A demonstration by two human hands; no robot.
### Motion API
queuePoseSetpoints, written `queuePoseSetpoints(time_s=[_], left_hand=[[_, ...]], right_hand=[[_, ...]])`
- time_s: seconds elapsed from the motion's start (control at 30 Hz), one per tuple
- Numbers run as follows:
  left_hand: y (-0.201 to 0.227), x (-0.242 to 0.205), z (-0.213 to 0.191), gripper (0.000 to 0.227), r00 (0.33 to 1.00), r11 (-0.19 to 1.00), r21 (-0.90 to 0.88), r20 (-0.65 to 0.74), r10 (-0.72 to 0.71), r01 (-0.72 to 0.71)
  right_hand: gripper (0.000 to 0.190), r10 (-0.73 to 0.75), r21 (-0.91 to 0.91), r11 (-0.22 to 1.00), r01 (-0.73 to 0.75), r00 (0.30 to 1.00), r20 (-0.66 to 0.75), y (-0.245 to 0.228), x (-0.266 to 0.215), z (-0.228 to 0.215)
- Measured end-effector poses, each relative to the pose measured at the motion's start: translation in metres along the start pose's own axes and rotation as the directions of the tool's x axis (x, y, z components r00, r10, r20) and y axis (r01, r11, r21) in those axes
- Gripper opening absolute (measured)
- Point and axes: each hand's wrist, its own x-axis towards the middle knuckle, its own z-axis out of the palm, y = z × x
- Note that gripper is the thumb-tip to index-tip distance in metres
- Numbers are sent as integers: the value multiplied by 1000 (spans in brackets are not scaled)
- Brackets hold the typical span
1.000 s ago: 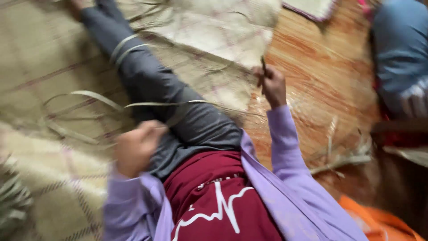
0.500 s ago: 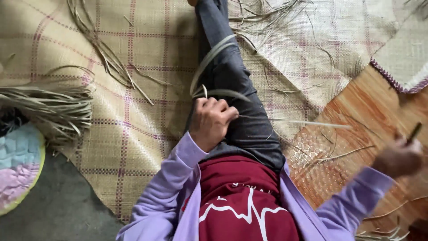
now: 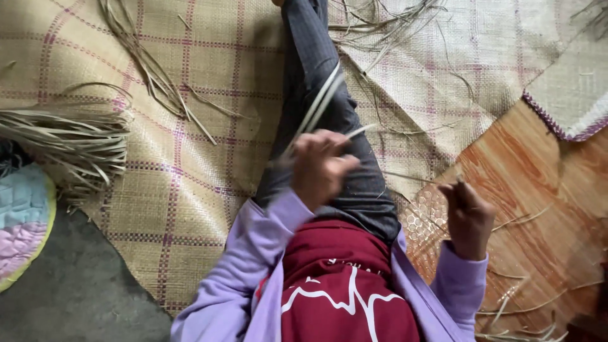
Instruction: A person sits on the floor weaving long fiber strips around their leg, using a small wooden tool to help position and tighten the weave.
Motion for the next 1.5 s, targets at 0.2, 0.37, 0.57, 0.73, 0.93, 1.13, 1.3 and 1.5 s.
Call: queuePoseSetpoints(time_s=[0.2,0.37,0.57,0.73,0.93,1.13,1.3,1.5], left_hand=[[-68,-36,-1,16,992,977,184,-79,-96,110],[-62,-39,-14,10,967,966,24,3,-256,256],[-50,-42,-5,51,748,620,-419,366,-553,663],[-26,-28,-8,4,739,549,-500,373,-561,670],[4,-19,0,10,684,369,-599,469,-558,711],[15,-30,10,12,663,256,-635,562,-495,729],[13,-43,22,10,636,150,-656,607,-477,739],[13,-41,22,15,651,282,-600,583,-487,749]], right_hand=[[2,121,-171,974,-149,979,-164,43,-9,-20],[16,63,-410,904,-120,987,-148,78,-8,-29],[19,300,-512,768,-385,922,-244,114,-4,-14],[40,124,61,992,-110,943,-310,52,24,12],[62,-96,427,898,107,994,-48,11,16,82],[30,-658,12,751,660,750,-62,-101,59,95],[34,-688,-55,725,686,724,-52,-88,69,103],[37,-719,-111,692,714,694,-22,-75,80,106]])
